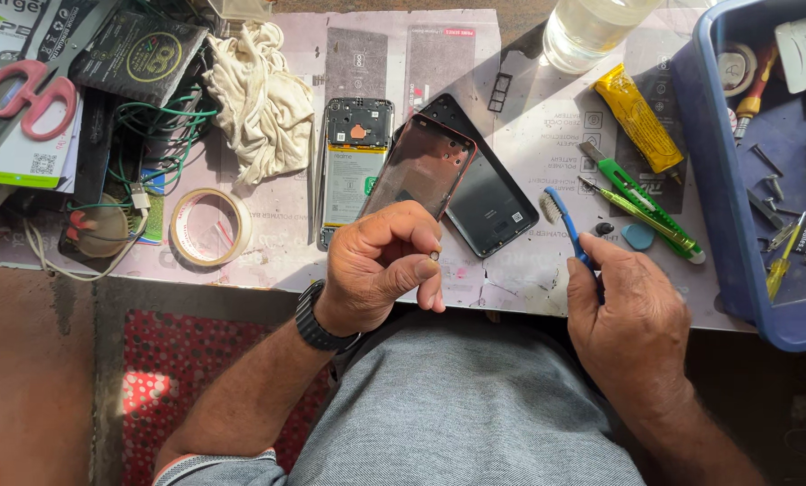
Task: The person cleans a small circular component with a toothbrush, then applies adhesive to the camera area of a red smartphone back cover and presses the component into place. The work is performed at a cluttered workbench with tools and phone parts visible.
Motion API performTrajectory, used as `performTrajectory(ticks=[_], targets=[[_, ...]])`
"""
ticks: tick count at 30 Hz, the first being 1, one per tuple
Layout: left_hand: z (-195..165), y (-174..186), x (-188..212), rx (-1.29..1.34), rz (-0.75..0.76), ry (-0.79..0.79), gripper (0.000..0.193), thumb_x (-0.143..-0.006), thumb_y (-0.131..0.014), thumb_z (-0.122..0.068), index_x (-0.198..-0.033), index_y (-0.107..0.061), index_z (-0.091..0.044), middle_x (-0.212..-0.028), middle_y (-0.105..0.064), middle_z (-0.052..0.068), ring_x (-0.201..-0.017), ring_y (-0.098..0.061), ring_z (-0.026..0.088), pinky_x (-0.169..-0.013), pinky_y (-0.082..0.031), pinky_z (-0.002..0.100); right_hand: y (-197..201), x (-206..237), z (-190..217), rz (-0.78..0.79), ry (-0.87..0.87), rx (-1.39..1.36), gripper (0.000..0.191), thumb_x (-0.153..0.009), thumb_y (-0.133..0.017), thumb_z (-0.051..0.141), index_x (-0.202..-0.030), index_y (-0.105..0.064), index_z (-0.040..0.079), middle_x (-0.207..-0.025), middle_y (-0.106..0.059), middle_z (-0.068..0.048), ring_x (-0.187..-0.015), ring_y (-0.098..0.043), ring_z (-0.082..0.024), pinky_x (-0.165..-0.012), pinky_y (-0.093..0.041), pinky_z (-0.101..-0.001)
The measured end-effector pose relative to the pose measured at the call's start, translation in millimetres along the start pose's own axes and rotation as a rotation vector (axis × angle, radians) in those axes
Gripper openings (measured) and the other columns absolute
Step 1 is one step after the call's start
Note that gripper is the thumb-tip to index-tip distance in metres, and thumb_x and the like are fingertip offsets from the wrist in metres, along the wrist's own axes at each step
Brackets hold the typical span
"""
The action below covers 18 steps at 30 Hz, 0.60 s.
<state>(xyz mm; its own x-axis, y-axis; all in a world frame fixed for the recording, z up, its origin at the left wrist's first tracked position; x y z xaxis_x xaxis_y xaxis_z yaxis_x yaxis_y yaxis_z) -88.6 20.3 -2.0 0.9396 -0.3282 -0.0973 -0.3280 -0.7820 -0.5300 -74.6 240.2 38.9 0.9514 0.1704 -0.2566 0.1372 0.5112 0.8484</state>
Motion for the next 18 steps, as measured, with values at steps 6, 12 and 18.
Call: performTrajectory(ticks=[6,12,18], targets=[[0,1,1,0.008,-0.001,0.004,0.019,-0.103,-0.069,-0.005,-0.110,-0.057,0.008,-0.107,-0.053,0.013,-0.075,-0.067,0.017,-0.068,-0.065,0.037,-7,-5,-1,0.019,-0.002,0.095,0.020,-0.097,-0.074,0.013,-0.112,-0.069,0.001,-0.098,-0.073,-0.014,-0.089,-0.072,-0.030,-0.076,-0.057,-0.0420],[-4,0,2,-0.029,0.016,-0.011,0.019,-0.104,-0.068,-0.006,-0.110,-0.057,0.009,-0.107,-0.053,0.012,-0.076,-0.067,0.016,-0.069,-0.066,0.037,-14,-8,-1,0.034,0.007,0.127,0.020,-0.098,-0.074,0.013,-0.113,-0.070,0.001,-0.099,-0.073,-0.013,-0.090,-0.073,-0.028,-0.076,-0.058,-0.0395],[-7,0,8,-0.052,0.002,-0.020,0.019,-0.105,-0.067,-0.006,-0.110,-0.057,0.009,-0.106,-0.053,0.013,-0.076,-0.067,0.015,-0.070,-0.066,0.037,-16,-12,0,0.056,0.000,0.136,0.019,-0.098,-0.075,0.013,-0.113,-0.070,0.002,-0.099,-0.073,-0.012,-0.088,-0.073,-0.027,-0.075,-0.058,-0.0390]])
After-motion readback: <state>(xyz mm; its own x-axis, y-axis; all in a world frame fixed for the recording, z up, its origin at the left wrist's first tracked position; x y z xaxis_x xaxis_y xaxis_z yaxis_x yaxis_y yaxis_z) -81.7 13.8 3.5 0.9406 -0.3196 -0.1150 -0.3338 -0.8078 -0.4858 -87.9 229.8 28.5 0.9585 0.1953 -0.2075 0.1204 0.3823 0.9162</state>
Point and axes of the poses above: each hand's wrist, its own x-axis away from the middle knuckle, its own y-axis out of the back of the hand, z = x × y, the point moved 10 cm from there along -x, towards the middle knuckle
